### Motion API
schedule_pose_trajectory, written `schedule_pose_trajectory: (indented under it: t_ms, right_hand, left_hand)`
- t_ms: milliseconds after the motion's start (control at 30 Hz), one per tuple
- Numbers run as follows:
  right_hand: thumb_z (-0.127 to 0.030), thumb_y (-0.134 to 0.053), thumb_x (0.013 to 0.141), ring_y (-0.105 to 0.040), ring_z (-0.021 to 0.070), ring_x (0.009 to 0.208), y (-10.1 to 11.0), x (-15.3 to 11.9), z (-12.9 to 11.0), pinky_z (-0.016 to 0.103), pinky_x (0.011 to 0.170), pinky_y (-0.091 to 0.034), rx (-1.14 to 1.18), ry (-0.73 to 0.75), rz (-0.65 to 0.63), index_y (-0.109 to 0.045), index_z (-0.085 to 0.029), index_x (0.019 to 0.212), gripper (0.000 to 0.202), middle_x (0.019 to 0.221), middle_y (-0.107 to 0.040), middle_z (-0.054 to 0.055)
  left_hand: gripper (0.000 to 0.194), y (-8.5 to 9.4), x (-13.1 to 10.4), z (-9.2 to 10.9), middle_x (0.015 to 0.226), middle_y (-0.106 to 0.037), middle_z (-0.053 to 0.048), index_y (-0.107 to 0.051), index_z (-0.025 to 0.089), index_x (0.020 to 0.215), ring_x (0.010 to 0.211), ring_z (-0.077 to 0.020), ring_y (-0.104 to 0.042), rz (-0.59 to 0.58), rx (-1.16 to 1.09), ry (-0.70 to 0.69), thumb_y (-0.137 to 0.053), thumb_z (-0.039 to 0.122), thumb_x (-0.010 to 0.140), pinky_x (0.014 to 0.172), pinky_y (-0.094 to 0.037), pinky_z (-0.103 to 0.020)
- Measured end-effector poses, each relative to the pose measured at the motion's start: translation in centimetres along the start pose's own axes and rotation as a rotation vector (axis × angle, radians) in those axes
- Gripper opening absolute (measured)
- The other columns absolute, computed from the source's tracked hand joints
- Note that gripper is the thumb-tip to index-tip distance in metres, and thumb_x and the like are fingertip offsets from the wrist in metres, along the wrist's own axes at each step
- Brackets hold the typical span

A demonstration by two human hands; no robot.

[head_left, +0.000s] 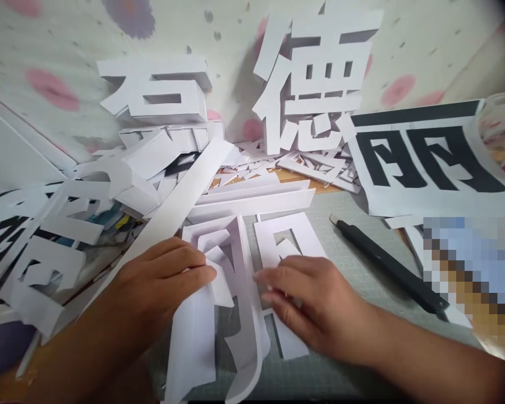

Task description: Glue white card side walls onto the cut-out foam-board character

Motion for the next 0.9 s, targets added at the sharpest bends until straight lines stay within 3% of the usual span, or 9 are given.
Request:
schedule_pose_trajectory:
  t_ms: [100, 200, 300, 433, 567, 900]
  right_hand:
    - [-0.026, -0.047, 0.098, -0.049, 0.0157, 0.06, -2.0, -0.5, -0.9, 0.03, 0.055, -0.033, -0.043, 0.041, -0.191, -0.063, -0.016, 0.114, 0.025, 0.073, -0.058, 0.0]
    - [-0.035, -0.045, 0.1, -0.047, 0.0165, 0.058, -3.5, -0.9, -0.9, 0.032, 0.054, -0.03, -0.07, 0.034, -0.317, -0.06, -0.019, 0.118, 0.029, 0.073, -0.059, -0.002]
    - [-0.038, -0.044, 0.101, -0.05, 0.017, 0.061, -4.1, -0.9, -0.4, 0.032, 0.056, -0.031, -0.089, 0.002, -0.395, -0.059, -0.021, 0.116, 0.027, 0.076, -0.061, -0.002]
    - [-0.04, -0.047, 0.1, -0.052, 0.0165, 0.064, -4.7, -0.8, 0.2, 0.031, 0.056, -0.031, -0.085, -0.039, -0.502, -0.059, -0.022, 0.099, 0.021, 0.079, -0.063, -0.002]
    - [-0.043, -0.049, 0.099, -0.052, 0.0169, 0.064, -4.8, -0.8, 0.2, 0.031, 0.055, -0.031, -0.093, -0.045, -0.537, -0.057, -0.023, 0.096, 0.021, 0.08, -0.063, -0.002]
    - [-0.043, -0.049, 0.098, -0.052, 0.0168, 0.065, -5.1, -0.8, 0.1, 0.032, 0.055, -0.03, -0.112, -0.026, -0.528, -0.054, -0.023, 0.091, 0.022, 0.081, -0.062, -0.002]
  left_hand:
    - [0.023, -1.7, -0.1, 0.2, 0.107, -0.063, 0.006, -0.06, 0.029, 0.103, 0.104, -0.0133, -0.056, -0.132, 0.017, -0.042, -0.052, 0.015, 0.086, 0.101, -0.042, -0.024]
    - [0.031, -2.3, -0.2, -0.7, 0.115, -0.06, 0.005, -0.058, 0.029, 0.108, 0.112, -0.0151, -0.053, -0.175, 0.019, 0.021, -0.052, 0.012, 0.083, 0.108, -0.037, -0.027]
    - [0.032, -2.8, -0.2, -1.0, 0.114, -0.061, 0.004, -0.058, 0.03, 0.108, 0.112, -0.0169, -0.053, -0.202, 0.0, 0.047, -0.055, 0.014, 0.081, 0.107, -0.04, -0.029]
    - [0.03, -2.8, 0.6, -1.0, 0.108, -0.063, 0.003, -0.06, 0.028, 0.103, 0.106, -0.0181, -0.056, -0.185, -0.024, 0.047, -0.055, 0.012, 0.078, 0.1, -0.046, -0.029]
    - [0.019, -2.4, 1.4, -0.6, 0.104, -0.066, 0.002, -0.061, 0.026, 0.096, 0.101, -0.0187, -0.059, -0.139, -0.007, -0.004, -0.053, 0.017, 0.082, 0.098, -0.047, -0.031]
    - [0.023, -2.3, 1.8, -0.3, 0.103, -0.068, 0.001, -0.064, 0.023, 0.1, 0.102, -0.0158, -0.062, -0.077, 0.076, -0.096, -0.045, 0.013, 0.092, 0.113, -0.036, -0.032]
Point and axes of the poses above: each hand's wrist, its own x-axis towards the middle knuckle, its own y-axis out of the back of the hand, z = x × y, the point moved 10 cm from there along x, towards the middle knuckle
